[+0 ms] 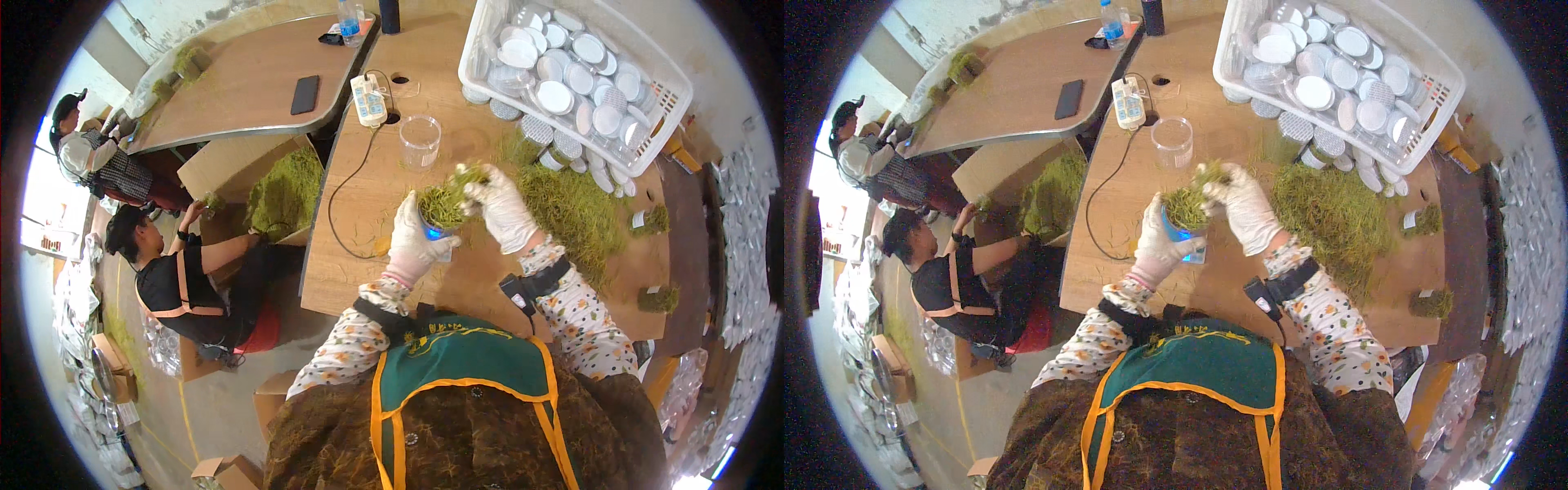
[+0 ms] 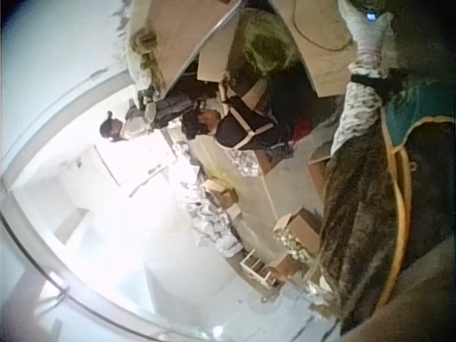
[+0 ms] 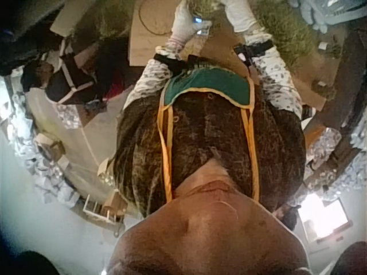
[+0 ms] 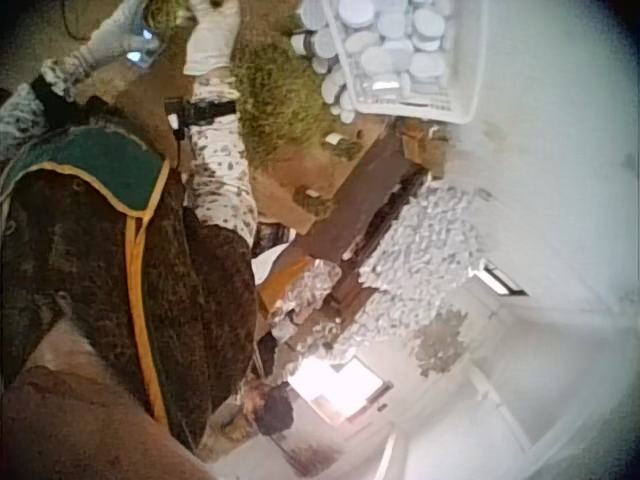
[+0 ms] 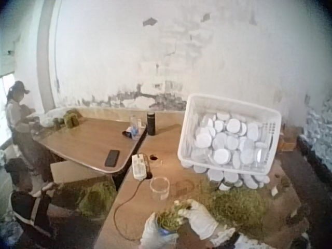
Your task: The person repeatedly scoops dried green herbs onto a digital scale, adjusts the amount, and places the weighed portion into small round containers. The person then closes the containers and sets them aside on the table. The process is repeated multiple times throughout the clip.
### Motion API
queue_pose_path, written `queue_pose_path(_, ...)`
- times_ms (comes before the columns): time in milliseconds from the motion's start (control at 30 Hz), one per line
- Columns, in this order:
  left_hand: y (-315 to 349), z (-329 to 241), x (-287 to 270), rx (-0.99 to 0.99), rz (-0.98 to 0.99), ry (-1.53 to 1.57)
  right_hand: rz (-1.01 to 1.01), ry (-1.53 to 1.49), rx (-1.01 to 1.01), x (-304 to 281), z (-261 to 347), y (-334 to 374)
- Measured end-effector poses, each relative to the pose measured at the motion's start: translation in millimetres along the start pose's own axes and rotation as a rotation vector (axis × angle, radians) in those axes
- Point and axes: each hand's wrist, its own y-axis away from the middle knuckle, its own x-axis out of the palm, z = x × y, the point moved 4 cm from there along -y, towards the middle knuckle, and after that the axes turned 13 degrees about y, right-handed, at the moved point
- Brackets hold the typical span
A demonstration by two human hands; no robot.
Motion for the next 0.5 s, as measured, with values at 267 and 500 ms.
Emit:
queue_pose_path(267, -19, 1, 16, 0.088, -0.035, 0.083, 0.082, 1.296, -0.553, 27, 16, -4)
queue_pose_path(500, -17, -3, 15, 0.157, -0.035, 0.104, 0.268, 1.683, -0.609, 46, 2, -11)
